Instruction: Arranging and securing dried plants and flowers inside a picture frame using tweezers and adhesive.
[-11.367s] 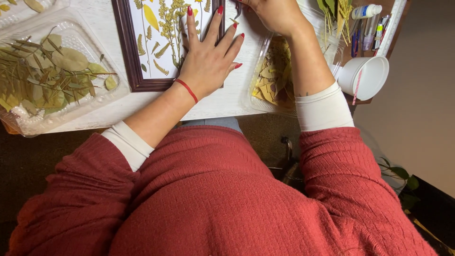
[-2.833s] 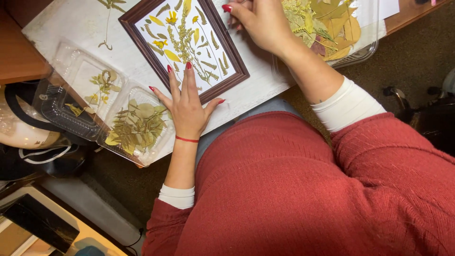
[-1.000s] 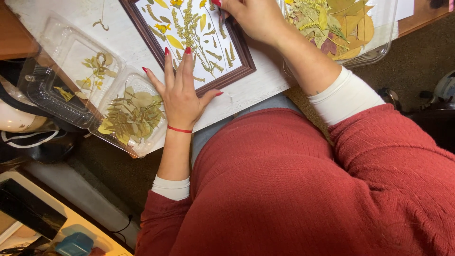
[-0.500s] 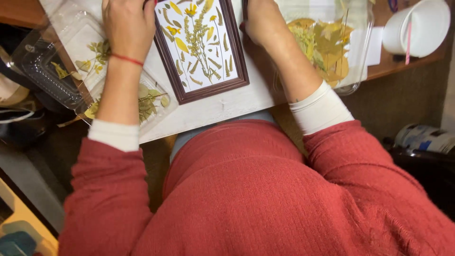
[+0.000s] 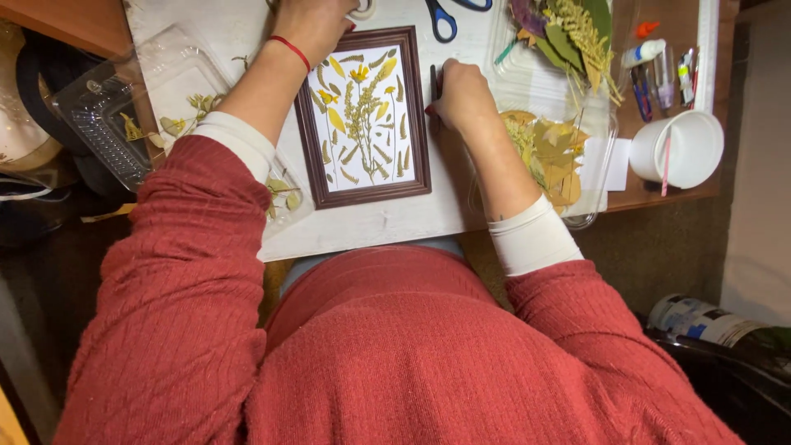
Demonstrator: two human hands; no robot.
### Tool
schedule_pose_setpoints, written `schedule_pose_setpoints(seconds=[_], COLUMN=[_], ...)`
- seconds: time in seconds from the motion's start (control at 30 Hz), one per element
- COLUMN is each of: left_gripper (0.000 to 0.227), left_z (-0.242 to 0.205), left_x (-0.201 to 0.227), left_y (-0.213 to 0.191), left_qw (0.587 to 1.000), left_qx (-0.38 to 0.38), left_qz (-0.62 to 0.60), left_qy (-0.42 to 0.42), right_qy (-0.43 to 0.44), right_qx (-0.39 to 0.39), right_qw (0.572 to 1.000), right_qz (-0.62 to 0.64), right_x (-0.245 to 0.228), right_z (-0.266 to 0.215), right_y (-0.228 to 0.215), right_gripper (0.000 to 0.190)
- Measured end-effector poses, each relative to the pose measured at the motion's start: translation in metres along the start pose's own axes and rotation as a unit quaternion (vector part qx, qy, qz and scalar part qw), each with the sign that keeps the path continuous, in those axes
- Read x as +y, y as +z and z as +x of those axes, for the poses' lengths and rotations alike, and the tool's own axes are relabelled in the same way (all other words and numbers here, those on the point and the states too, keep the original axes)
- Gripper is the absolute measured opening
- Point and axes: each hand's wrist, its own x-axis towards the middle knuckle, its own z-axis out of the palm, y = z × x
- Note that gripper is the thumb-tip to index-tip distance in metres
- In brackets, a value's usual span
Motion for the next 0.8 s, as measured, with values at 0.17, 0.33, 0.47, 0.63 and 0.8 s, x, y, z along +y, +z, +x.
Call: schedule_pose_setpoints(seconds=[0.17, 0.33, 0.47, 0.63, 0.8], left_gripper=[0.007, 0.007, 0.011, 0.013, 0.014], left_z=[0.004, -0.003, -0.016, -0.045, -0.065], left_x=[0.003, 0.031, 0.071, 0.111, 0.139], left_y=[-0.007, -0.034, -0.066, -0.1, -0.123], left_qw=[0.998, 0.998, 0.979, 0.941, 0.912], left_qx=[-0.007, 0.039, 0.102, 0.096, 0.098], left_qz=[0.035, -0.015, -0.17, -0.323, -0.391], left_qy=[0.059, 0.053, 0.046, -0.018, -0.069], right_qy=[-0.005, -0.113, -0.233, -0.284, -0.276], right_qx=[-0.003, 0.091, 0.186, 0.158, 0.15], right_qw=[1.0, 0.985, 0.902, 0.829, 0.814], right_qz=[-0.008, 0.096, 0.311, 0.455, 0.488], right_x=[-0.007, -0.032, -0.065, -0.087, -0.1], right_z=[-0.006, -0.013, -0.026, -0.038, -0.052], right_y=[-0.018, -0.05, -0.074, -0.059, -0.053], right_gripper=[0.047, 0.022, 0.015, 0.024, 0.02])
